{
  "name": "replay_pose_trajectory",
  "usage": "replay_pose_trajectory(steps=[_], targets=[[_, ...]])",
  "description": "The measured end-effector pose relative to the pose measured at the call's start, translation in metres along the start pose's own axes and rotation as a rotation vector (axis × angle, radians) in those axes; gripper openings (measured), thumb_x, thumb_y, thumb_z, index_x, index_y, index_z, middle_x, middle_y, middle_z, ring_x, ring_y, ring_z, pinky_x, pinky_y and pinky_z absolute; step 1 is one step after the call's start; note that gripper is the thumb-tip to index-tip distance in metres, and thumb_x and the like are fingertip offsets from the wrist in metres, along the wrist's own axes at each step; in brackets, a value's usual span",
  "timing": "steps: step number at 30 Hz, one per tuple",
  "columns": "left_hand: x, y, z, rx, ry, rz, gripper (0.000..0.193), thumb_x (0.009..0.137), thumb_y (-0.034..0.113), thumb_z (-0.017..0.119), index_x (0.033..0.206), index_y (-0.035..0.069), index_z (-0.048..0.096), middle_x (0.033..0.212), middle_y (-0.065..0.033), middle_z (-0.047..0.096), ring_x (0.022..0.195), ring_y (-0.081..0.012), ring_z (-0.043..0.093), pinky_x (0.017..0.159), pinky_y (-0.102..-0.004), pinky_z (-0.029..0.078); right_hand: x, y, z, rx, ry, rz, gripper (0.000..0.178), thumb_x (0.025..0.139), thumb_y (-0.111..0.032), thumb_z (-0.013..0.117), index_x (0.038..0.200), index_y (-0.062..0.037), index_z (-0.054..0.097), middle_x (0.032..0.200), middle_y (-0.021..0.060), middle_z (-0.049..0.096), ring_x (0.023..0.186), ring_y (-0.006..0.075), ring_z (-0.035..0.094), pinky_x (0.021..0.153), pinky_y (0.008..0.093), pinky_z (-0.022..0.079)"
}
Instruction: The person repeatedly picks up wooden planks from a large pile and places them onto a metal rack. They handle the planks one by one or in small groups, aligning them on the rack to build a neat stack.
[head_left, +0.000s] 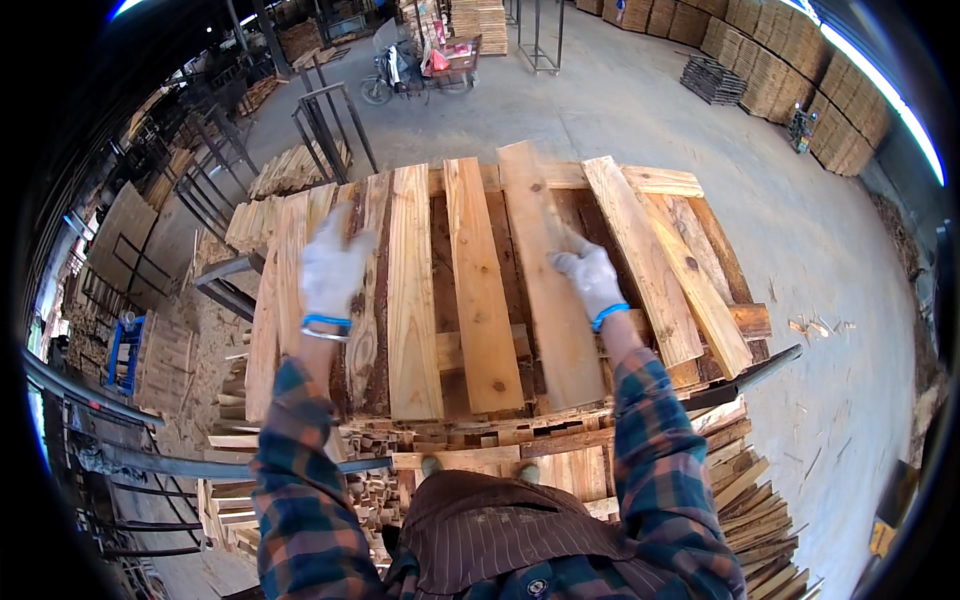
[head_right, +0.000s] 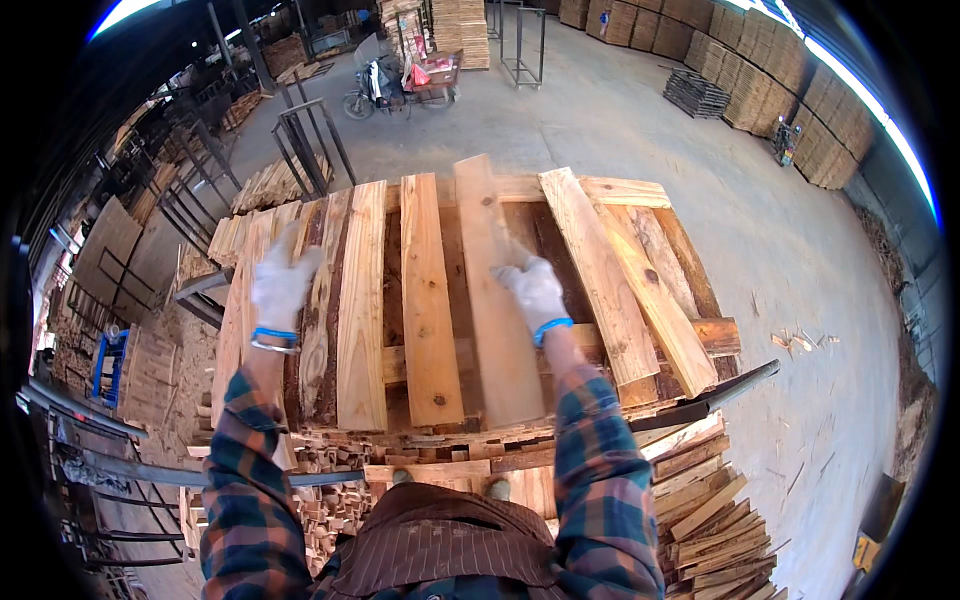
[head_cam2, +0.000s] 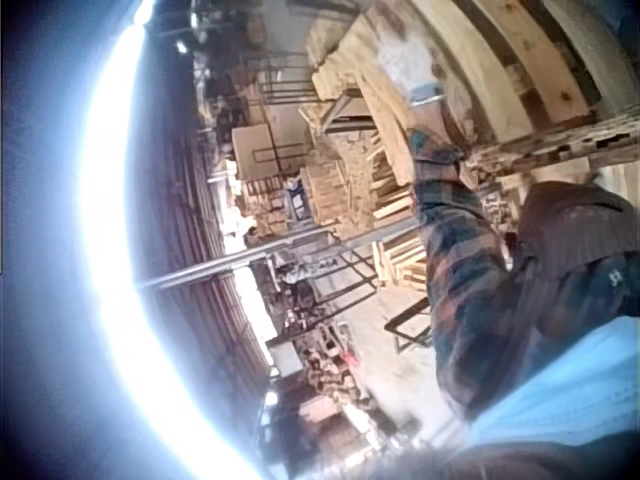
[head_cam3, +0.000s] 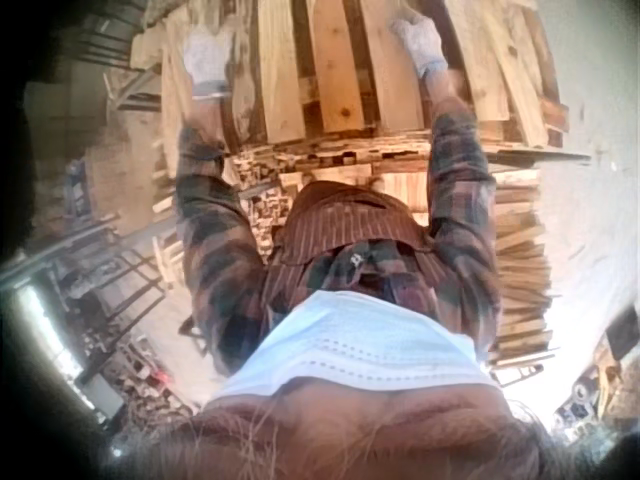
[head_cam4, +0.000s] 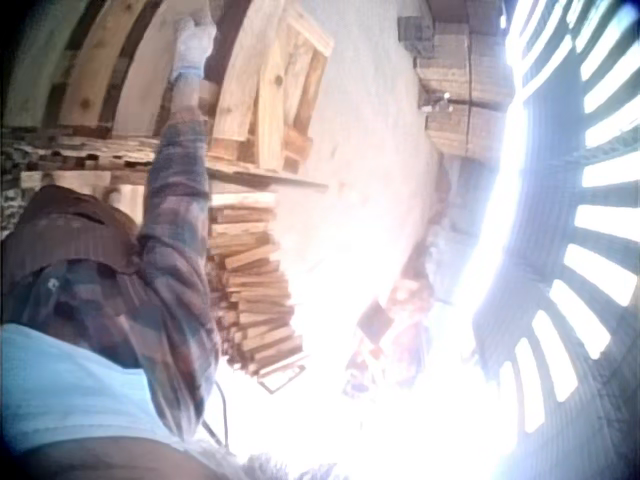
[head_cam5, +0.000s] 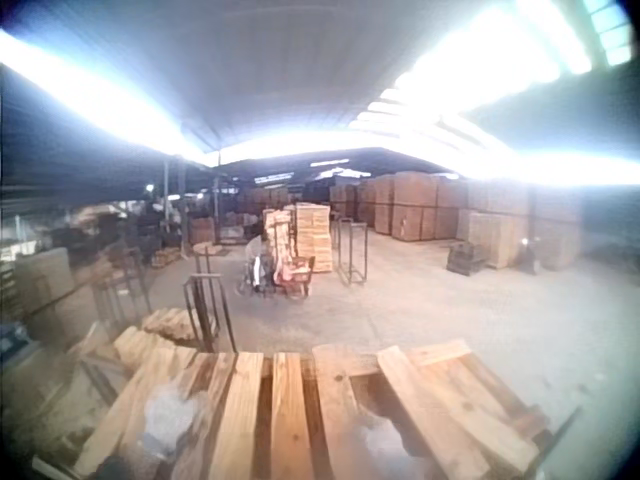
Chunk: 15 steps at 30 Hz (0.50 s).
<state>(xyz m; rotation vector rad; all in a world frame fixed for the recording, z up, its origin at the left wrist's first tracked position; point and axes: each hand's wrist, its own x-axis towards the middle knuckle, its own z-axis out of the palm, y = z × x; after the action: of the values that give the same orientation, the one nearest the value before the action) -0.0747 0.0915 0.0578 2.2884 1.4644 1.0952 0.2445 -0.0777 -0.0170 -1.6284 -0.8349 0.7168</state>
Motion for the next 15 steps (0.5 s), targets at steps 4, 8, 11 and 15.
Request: replay_pose_trajectory(steps=[4,8,11,15], targets=[[0.007,-0.161,-0.076,0.519,0.027,-0.319,0.071,0.092,0.060,0.051,0.135,0.003,0.052,0.120,-0.0327,0.060,0.109,-0.0484,0.059,0.091,-0.0540,0.047,-0.002,-0.002,0.074,-0.259,-0.019,0.085,0.055,0.086,-0.035,0.063,0.134,-0.0083,0.059,0.116,0.0233,0.067,0.107,0.0390,0.065,0.094,0.0401,0.050],[-0.015,-0.195,-0.051,0.593,-0.163,-0.388,0.067,0.092,0.065,0.046,0.128,0.011,0.060,0.121,-0.0312,0.058,0.108,-0.0484,0.059,0.091,-0.0537,0.049,0.000,-0.018,0.072,-0.485,-0.099,0.075,0.050,0.087,-0.037,0.063,0.128,-0.0068,0.060,0.116,0.0218,0.067,0.107,0.0379,0.065,0.093,0.0436,0.050],[-0.016,-0.191,-0.044,0.500,-0.139,-0.318,0.072,0.092,0.064,0.048,0.129,0.003,0.060,0.117,-0.0335,0.060,0.110,-0.0477,0.057,0.095,-0.0508,0.047,0.003,-0.036,0.052,-0.910,-0.129,-0.059,0.050,0.087,-0.039,0.064,0.124,-0.0070,0.060,0.113,0.0213,0.067,0.104,0.0377,0.066,0.091,0.0457,0.051],[-0.015,-0.230,-0.069,0.236,-0.107,-0.359,0.071,0.093,0.060,0.050,0.131,0.001,0.057,0.116,-0.0316,0.064,0.110,-0.0437,0.061,0.093,-0.0475,0.047,0.000,-0.053,-0.011,-1.244,0.147,-0.219,0.067,0.082,-0.046,0.069,0.137,-0.0129,0.050,0.117,0.0204,0.062,0.109,0.0379,0.061,0.088,0.0469,0.051]])
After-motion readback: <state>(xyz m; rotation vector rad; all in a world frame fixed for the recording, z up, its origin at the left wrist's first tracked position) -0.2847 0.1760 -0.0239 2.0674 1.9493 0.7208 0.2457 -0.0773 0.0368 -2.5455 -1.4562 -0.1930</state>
